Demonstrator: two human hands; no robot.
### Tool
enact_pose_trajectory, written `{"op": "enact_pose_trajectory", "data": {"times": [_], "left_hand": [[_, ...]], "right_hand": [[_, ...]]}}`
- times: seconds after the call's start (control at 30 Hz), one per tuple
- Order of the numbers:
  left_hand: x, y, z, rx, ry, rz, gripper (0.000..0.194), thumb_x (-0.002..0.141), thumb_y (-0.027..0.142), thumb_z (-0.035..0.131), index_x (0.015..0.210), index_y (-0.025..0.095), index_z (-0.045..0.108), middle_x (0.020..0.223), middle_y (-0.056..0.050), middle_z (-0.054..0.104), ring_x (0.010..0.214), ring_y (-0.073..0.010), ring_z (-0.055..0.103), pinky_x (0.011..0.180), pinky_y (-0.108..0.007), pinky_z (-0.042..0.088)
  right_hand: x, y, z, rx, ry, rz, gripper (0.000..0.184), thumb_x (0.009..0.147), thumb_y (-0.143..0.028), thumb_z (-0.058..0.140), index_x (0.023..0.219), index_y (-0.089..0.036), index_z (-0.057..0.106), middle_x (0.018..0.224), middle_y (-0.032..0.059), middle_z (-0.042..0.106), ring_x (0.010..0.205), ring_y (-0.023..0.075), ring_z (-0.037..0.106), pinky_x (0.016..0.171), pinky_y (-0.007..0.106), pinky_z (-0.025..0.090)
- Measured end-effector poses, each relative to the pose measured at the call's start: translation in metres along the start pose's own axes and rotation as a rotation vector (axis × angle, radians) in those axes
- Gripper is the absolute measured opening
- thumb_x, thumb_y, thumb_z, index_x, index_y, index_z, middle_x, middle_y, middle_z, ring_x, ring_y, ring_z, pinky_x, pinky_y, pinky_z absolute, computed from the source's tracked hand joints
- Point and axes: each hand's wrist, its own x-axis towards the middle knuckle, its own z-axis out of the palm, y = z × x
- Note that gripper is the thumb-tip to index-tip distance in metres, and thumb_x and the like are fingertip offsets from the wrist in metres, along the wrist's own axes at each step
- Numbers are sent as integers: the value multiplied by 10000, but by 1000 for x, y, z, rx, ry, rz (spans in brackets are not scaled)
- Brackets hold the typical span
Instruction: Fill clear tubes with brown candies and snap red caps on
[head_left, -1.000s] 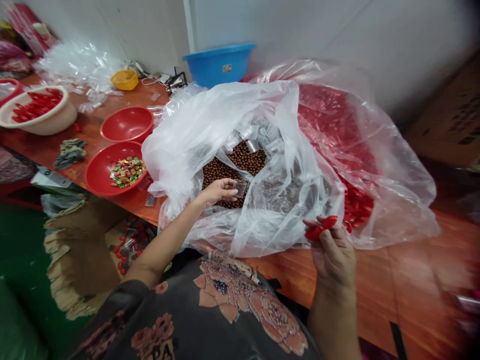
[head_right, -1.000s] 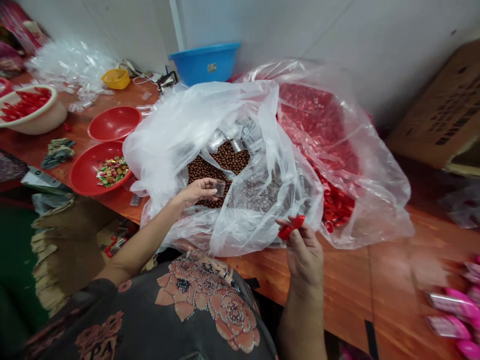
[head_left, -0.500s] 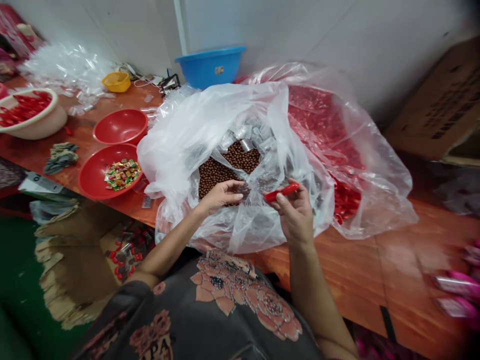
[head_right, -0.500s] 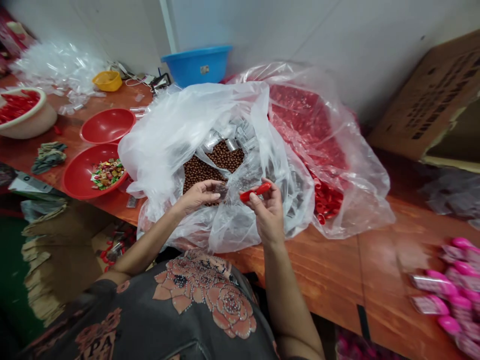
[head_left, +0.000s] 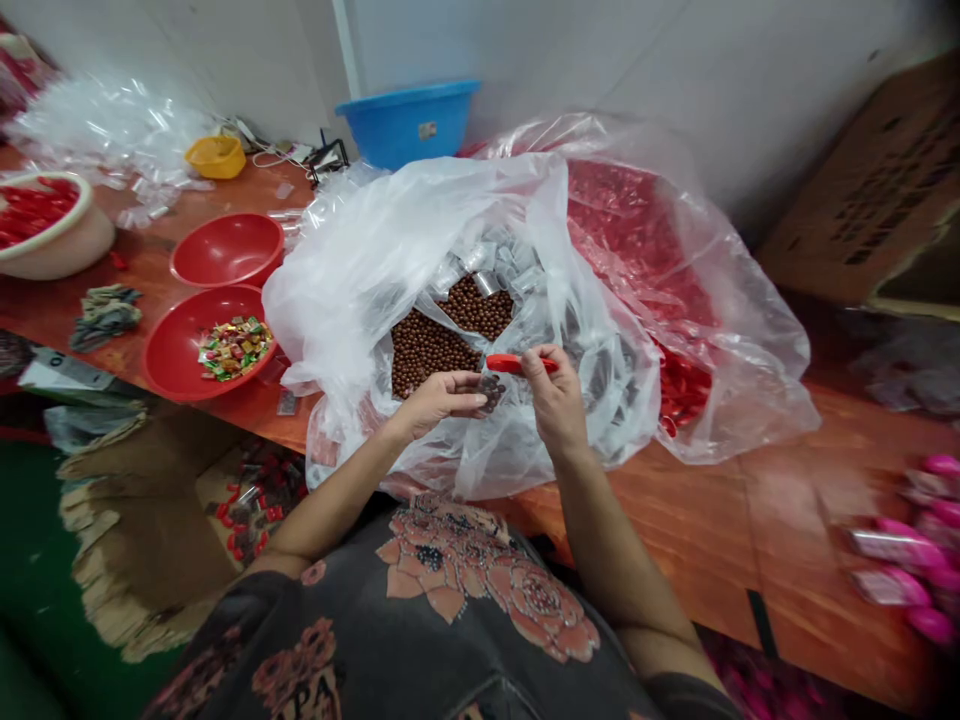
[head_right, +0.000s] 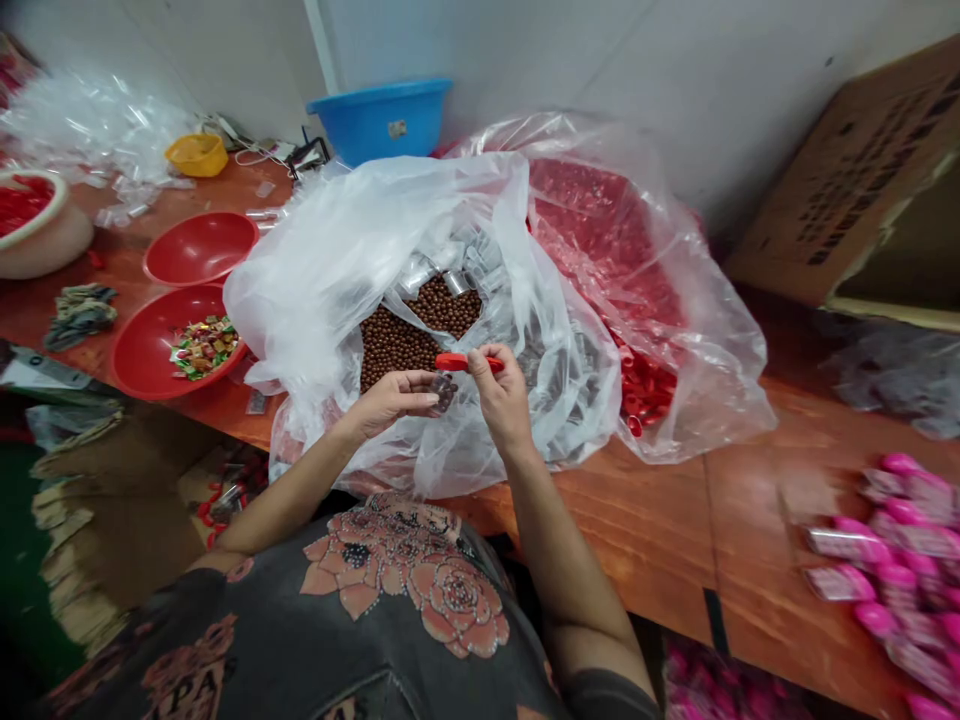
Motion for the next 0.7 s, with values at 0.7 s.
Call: {"op": "enact_pose_trajectory", "data": {"times": [0.7], "left_hand": [[-29,-5,-39,25,169,141,419,724,263,775,1122,152,702,1097,-99,706,849,-128,654,793,-268,512]], "right_hand": [[5,10,26,-291,-145,-149,298,883,-463,589,1087,-259,660,1077,26,672,949,155,637,872,345,509]]}}
